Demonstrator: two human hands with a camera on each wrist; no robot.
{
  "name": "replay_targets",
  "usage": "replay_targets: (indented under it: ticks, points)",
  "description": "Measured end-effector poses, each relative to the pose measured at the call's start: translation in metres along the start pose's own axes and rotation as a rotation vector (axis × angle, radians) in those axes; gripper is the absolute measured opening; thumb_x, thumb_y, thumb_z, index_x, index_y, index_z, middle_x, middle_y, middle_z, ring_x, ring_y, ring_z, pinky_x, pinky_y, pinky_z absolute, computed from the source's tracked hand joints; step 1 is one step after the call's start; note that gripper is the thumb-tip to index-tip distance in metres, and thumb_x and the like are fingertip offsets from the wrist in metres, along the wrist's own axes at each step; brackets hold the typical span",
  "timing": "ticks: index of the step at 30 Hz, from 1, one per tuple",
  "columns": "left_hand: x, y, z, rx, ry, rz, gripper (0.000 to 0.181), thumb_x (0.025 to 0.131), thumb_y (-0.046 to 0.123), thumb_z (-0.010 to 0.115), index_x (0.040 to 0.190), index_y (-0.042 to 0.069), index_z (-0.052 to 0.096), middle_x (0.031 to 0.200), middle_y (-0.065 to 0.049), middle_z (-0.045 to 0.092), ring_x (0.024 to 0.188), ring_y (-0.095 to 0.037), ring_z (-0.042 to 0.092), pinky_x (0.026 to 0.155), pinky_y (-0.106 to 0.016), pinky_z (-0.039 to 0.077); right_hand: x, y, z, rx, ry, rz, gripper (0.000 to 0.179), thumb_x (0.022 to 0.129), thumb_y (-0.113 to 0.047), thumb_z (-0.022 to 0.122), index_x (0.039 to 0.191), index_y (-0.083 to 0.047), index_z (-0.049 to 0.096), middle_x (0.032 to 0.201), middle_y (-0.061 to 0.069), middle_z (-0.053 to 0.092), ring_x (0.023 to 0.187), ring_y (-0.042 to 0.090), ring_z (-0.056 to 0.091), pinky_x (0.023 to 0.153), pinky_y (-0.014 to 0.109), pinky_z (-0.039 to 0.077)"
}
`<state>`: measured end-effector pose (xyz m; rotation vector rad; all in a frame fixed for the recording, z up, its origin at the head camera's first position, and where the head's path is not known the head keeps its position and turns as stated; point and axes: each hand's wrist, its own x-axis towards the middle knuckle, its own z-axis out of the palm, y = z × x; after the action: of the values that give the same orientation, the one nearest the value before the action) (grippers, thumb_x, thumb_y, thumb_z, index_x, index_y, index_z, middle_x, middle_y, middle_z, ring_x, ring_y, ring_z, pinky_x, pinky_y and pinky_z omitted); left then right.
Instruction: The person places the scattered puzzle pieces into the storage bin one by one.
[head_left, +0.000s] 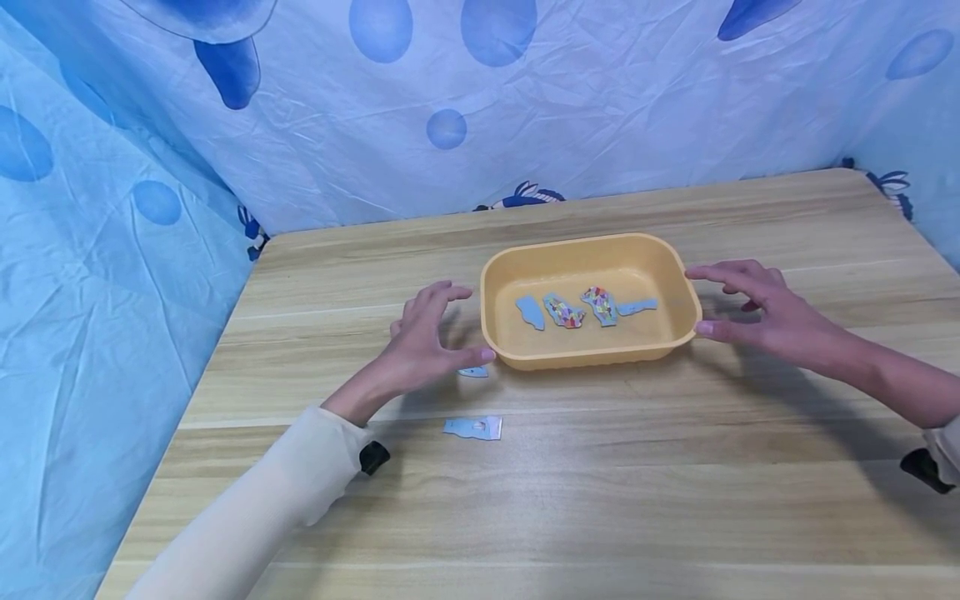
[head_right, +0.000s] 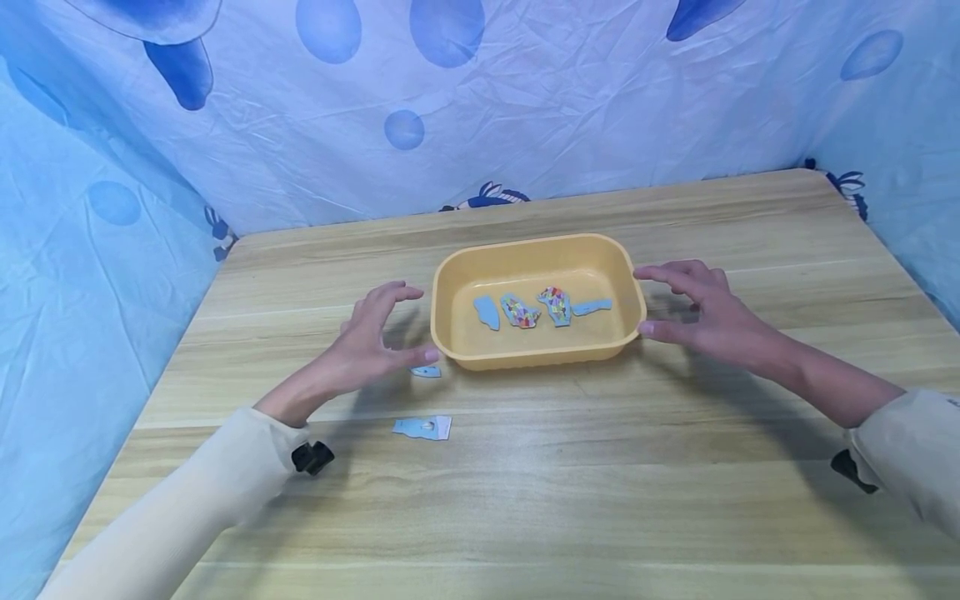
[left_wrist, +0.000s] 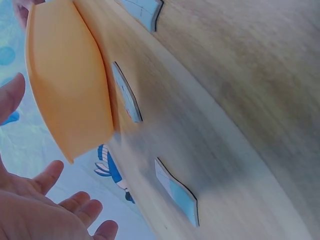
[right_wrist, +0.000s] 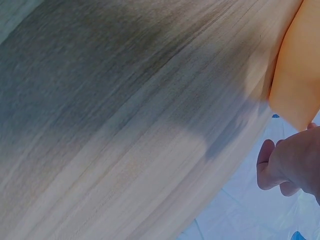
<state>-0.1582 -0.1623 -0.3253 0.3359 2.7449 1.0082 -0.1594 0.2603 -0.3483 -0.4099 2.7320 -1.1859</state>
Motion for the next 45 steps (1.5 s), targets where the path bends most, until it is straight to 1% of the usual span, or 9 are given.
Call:
replay_targets:
  ticks: [6, 14, 18, 22, 25, 32, 37, 42, 45]
  points:
    - [-0.002, -0.004, -0.002, 0.008, -0.006, -0.023, 0.080, 0.075, 0.045, 0.080, 0.141, 0.023, 0.040, 0.158, -0.004, 0.015, 0.142, -0.027, 0.012, 0.106, -0.062, 0.008, -0.001, -0.001, -0.001, 0.007, -0.007, 0.005, 0.067, 0.087, -0.022, 0.072, 0.146, -0.028, 0.041, 0.144, 0.007, 0.030, 0.116, 0.024, 0.026, 0.082, 0.041, 0.029]
    - [-0.004, -0.010, -0.006, 0.032, -0.012, -0.031, 0.065, 0.079, 0.036, 0.079, 0.133, 0.014, 0.051, 0.158, -0.006, 0.014, 0.143, -0.030, 0.011, 0.105, -0.059, 0.008, 0.000, 0.000, 0.001, 0.009, 0.009, -0.011, 0.066, 0.087, -0.020, 0.072, 0.145, -0.029, 0.042, 0.140, 0.002, 0.033, 0.113, 0.019, 0.027, 0.082, 0.037, 0.030]
    - [-0.004, -0.014, -0.007, 0.065, -0.028, -0.049, 0.060, 0.079, 0.035, 0.079, 0.129, 0.014, 0.055, 0.158, -0.008, 0.014, 0.143, -0.031, 0.011, 0.105, -0.058, 0.009, -0.001, -0.001, 0.002, 0.008, 0.008, -0.009, 0.066, 0.087, -0.021, 0.072, 0.145, -0.029, 0.042, 0.140, 0.002, 0.033, 0.113, 0.019, 0.027, 0.082, 0.037, 0.030]
    - [-0.005, -0.019, -0.006, 0.098, -0.036, -0.054, 0.058, 0.078, 0.036, 0.080, 0.126, 0.014, 0.057, 0.158, -0.011, 0.015, 0.142, -0.033, 0.012, 0.105, -0.059, 0.009, -0.001, -0.001, 0.002, 0.012, 0.006, -0.007, 0.066, 0.087, -0.021, 0.072, 0.145, -0.029, 0.042, 0.141, 0.001, 0.033, 0.114, 0.019, 0.027, 0.082, 0.038, 0.030]
    - [-0.006, -0.022, -0.005, 0.117, -0.044, -0.060, 0.056, 0.076, 0.036, 0.081, 0.124, 0.016, 0.059, 0.158, -0.011, 0.015, 0.142, -0.034, 0.012, 0.105, -0.058, 0.009, -0.002, -0.001, 0.002, 0.015, 0.007, -0.010, 0.066, 0.087, -0.020, 0.072, 0.145, -0.029, 0.042, 0.141, 0.001, 0.033, 0.114, 0.018, 0.027, 0.082, 0.038, 0.030]
    - [-0.009, -0.031, -0.003, 0.149, -0.069, -0.046, 0.056, 0.073, 0.034, 0.084, 0.122, 0.019, 0.060, 0.158, -0.012, 0.014, 0.141, -0.035, 0.011, 0.103, -0.058, 0.011, -0.002, 0.000, 0.001, 0.010, -0.008, 0.006, 0.067, 0.088, -0.022, 0.071, 0.146, -0.030, 0.040, 0.143, 0.003, 0.031, 0.114, 0.018, 0.026, 0.083, 0.040, 0.029]
    - [-0.010, -0.034, -0.004, 0.156, -0.068, -0.025, 0.054, 0.073, 0.033, 0.084, 0.120, 0.020, 0.061, 0.158, -0.013, 0.014, 0.141, -0.036, 0.010, 0.101, -0.059, 0.011, -0.002, -0.001, 0.000, 0.014, -0.011, 0.015, 0.067, 0.088, -0.023, 0.071, 0.146, -0.030, 0.039, 0.143, 0.003, 0.031, 0.116, 0.021, 0.026, 0.083, 0.040, 0.029]
    - [-0.011, -0.036, -0.005, 0.177, -0.060, -0.027, 0.054, 0.072, 0.032, 0.085, 0.119, 0.020, 0.061, 0.157, -0.014, 0.014, 0.141, -0.037, 0.010, 0.102, -0.059, 0.010, -0.002, -0.003, 0.000, 0.015, -0.013, 0.020, 0.067, 0.088, -0.023, 0.071, 0.146, -0.029, 0.039, 0.143, 0.004, 0.031, 0.117, 0.024, 0.027, 0.083, 0.041, 0.029]
    - [-0.011, -0.038, -0.006, 0.186, -0.052, -0.036, 0.054, 0.072, 0.032, 0.085, 0.119, 0.019, 0.061, 0.157, -0.015, 0.014, 0.141, -0.038, 0.010, 0.102, -0.059, 0.010, -0.002, -0.004, 0.000, 0.013, -0.013, 0.022, 0.066, 0.088, -0.024, 0.071, 0.146, -0.029, 0.039, 0.142, 0.004, 0.031, 0.116, 0.023, 0.026, 0.083, 0.041, 0.029]
